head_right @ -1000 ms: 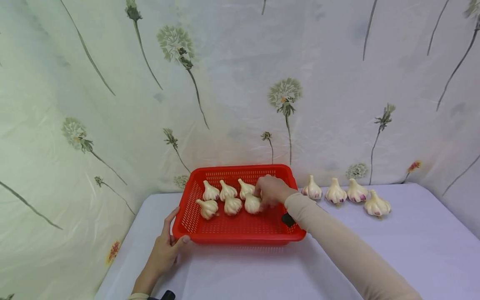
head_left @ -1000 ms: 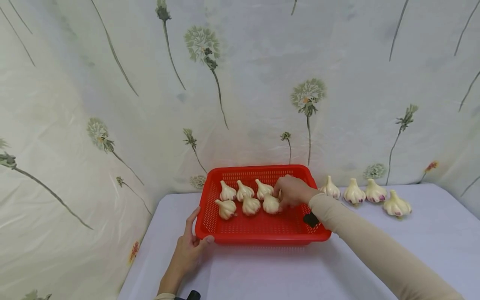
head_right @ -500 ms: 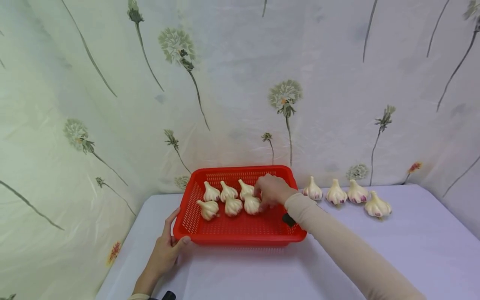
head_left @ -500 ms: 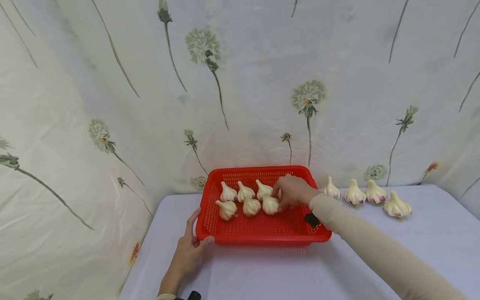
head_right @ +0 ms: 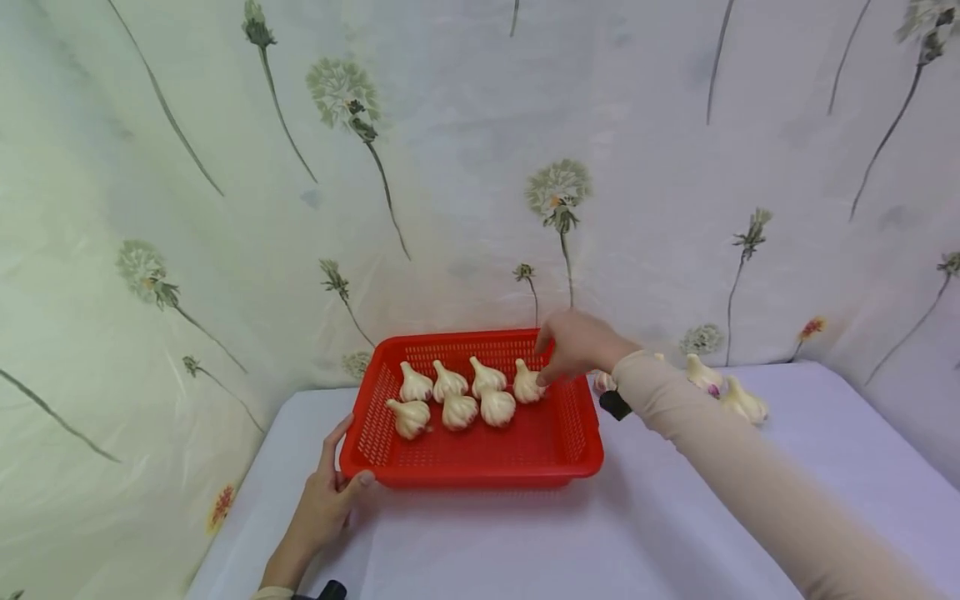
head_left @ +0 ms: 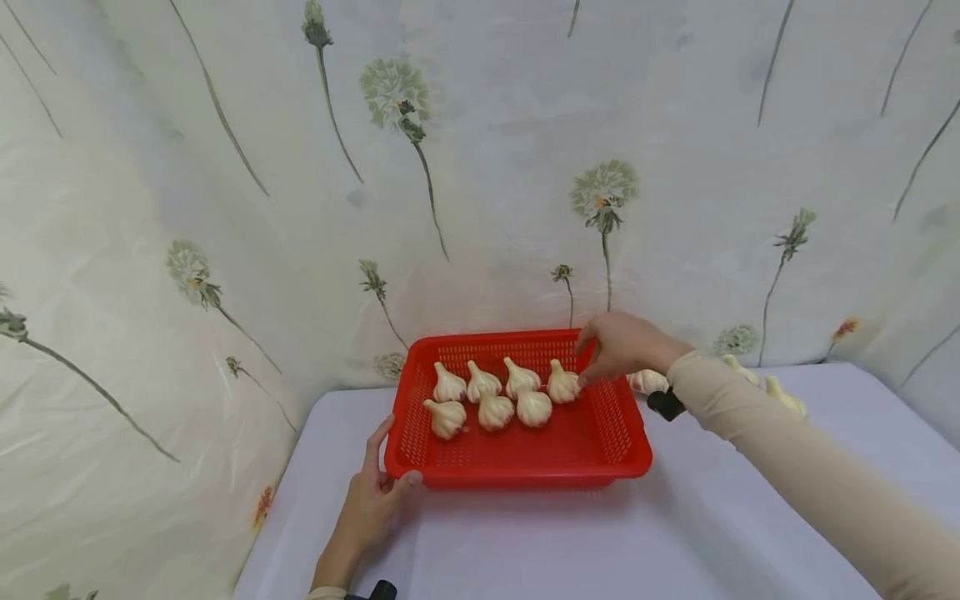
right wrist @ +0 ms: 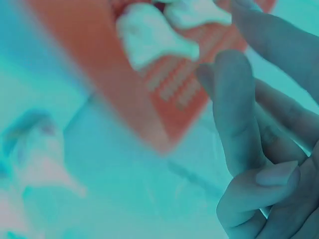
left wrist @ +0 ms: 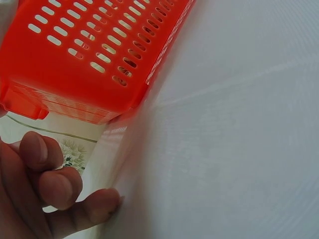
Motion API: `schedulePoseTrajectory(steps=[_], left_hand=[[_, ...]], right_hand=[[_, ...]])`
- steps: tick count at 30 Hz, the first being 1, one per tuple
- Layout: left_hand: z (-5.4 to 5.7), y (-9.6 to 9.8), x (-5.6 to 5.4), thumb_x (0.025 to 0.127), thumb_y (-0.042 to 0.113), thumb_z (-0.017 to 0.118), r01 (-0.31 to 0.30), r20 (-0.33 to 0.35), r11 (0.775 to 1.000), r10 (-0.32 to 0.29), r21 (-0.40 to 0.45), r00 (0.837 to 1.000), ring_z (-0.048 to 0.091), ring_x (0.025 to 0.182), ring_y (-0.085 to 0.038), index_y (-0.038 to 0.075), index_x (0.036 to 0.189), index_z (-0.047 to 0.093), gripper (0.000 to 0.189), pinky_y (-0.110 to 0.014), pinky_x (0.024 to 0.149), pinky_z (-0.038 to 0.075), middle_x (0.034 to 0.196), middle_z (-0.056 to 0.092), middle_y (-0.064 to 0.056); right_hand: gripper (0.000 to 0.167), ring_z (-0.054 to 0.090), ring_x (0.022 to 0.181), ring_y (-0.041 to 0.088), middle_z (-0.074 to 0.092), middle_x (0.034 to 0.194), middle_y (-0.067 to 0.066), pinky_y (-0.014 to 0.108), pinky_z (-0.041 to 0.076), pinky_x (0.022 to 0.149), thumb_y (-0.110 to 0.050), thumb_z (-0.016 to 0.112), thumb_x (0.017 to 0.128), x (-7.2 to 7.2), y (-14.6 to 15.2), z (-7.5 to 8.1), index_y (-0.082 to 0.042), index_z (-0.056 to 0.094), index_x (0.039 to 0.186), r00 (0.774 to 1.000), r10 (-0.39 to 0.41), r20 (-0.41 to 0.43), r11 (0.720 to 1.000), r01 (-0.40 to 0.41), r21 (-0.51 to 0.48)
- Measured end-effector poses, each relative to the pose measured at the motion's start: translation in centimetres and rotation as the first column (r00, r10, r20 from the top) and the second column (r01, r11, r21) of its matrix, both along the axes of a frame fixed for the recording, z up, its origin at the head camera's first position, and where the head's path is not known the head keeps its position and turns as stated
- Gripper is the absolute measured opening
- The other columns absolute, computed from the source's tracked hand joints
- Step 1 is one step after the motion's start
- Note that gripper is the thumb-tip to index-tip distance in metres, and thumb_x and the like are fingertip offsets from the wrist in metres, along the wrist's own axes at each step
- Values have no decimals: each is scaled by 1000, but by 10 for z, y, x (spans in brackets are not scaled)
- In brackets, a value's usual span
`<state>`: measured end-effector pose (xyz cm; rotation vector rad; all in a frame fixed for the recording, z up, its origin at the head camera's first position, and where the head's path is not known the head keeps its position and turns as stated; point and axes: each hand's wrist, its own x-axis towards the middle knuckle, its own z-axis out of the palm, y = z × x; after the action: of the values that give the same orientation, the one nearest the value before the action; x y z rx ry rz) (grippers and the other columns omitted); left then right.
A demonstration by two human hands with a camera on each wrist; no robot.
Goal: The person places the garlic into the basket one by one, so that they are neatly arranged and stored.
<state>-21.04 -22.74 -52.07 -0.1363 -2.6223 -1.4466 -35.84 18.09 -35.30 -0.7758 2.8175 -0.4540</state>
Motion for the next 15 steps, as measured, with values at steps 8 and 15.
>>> schedulePoseTrajectory(steps=[8,15], left_hand=[[2,-1,-4,94,39,77,3,-18,1000,-3,1,1000,38,48,-4,43,164,26,87,-23,46,34,55,47,8],[2,-2,-5,94,40,76,2,-15,1000,-2,2,1000,38,49,-4,44,164,25,87,-23,47,34,55,47,8]], right_hand=[[52,74,90,27,80,103,12,50,61,79,-38,89,84,0,63,35,0,77,117,986,-139,-96,988,145,53],[81,68,106,49,70,120,34,64,56,86,-54,88,81,-4,150,31,11,68,126,960,-260,-103,950,273,152]])
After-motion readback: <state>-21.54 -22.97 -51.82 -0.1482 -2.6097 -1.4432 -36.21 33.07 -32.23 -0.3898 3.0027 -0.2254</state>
